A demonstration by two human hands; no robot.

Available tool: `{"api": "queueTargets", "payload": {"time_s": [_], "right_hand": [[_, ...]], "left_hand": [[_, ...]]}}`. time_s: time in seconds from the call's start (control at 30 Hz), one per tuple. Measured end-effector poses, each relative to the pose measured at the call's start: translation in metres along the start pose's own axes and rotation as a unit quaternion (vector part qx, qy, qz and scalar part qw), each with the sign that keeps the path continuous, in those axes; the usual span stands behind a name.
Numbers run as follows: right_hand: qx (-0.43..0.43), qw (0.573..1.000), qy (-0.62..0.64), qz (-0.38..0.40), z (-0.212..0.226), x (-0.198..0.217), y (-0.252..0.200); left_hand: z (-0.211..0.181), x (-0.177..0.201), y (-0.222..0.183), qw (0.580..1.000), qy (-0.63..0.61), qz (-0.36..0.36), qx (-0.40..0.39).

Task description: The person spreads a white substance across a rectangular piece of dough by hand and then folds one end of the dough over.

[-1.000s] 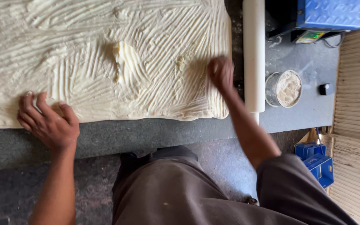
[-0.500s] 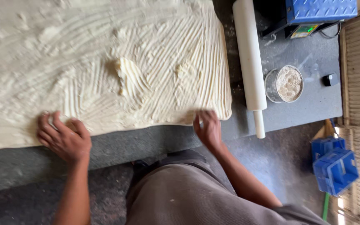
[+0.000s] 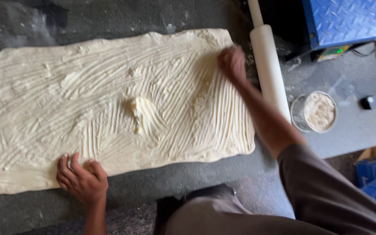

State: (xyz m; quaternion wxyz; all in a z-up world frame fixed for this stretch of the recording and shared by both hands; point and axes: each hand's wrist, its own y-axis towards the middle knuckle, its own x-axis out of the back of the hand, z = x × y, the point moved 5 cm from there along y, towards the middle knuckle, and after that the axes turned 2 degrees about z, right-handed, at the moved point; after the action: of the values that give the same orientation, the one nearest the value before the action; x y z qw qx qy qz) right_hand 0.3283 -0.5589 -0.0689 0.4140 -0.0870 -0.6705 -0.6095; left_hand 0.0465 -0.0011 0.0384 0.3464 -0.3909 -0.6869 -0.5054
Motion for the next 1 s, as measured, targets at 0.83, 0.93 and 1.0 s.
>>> {"api": "queueTargets", "payload": {"time_s": [0.83, 0.93, 1.0], "right_hand": [[-0.189, 0.965, -0.046, 0.175, -0.054, -0.089, 0.045], [-0.209, 0.967, 0.057, 0.132, 0.124, -0.061, 0.004], [-0.095, 0.976, 0.097, 0.173, 0.207, -0.036, 0.012]], "left_hand": [[0.005, -0.012, 0.001, 0.998, 0.063, 0.009, 0.006], [-0.003, -0.003, 0.003, 0.999, 0.042, -0.012, -0.011], [-0.01, -0.005, 0.013, 0.998, 0.043, -0.031, -0.018]]}}
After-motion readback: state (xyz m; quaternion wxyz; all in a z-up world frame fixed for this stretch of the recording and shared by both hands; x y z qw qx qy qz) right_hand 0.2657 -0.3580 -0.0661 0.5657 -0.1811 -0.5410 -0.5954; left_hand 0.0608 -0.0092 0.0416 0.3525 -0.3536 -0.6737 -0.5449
